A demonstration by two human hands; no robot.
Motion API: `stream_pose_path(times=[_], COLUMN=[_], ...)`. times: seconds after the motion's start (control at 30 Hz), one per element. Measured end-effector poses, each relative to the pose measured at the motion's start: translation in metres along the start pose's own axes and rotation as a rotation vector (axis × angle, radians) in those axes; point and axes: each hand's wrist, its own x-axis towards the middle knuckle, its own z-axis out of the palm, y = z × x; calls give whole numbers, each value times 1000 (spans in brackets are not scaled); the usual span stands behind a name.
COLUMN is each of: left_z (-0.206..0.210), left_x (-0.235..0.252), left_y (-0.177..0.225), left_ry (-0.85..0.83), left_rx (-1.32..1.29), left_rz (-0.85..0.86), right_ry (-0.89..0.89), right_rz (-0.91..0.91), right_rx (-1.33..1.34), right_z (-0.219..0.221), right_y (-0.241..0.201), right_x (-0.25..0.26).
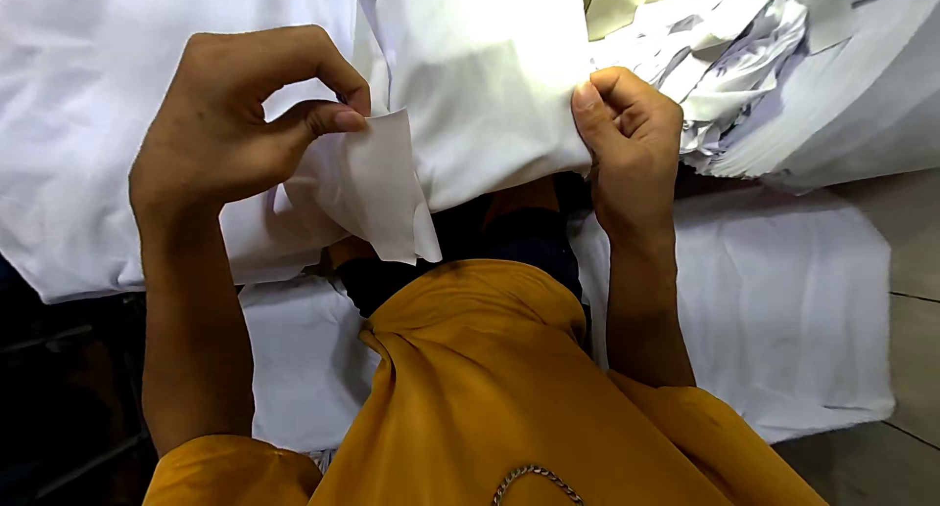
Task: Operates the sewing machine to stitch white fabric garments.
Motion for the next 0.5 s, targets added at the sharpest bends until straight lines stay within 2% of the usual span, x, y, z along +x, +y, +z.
stream_pose_path(times=[0.33, 0.5], left_z=[-1, 2], left_x=[-2, 5], left_y=[-10, -10], left_ry=[29, -31], left_rx=[-130, -152], left_rz=[-35, 3], right_ry=[4, 22], right_rz=[31, 30], right_rx=[59, 38], right_z=[4, -3], right_y=[7, -1], right_x=[-1, -3])
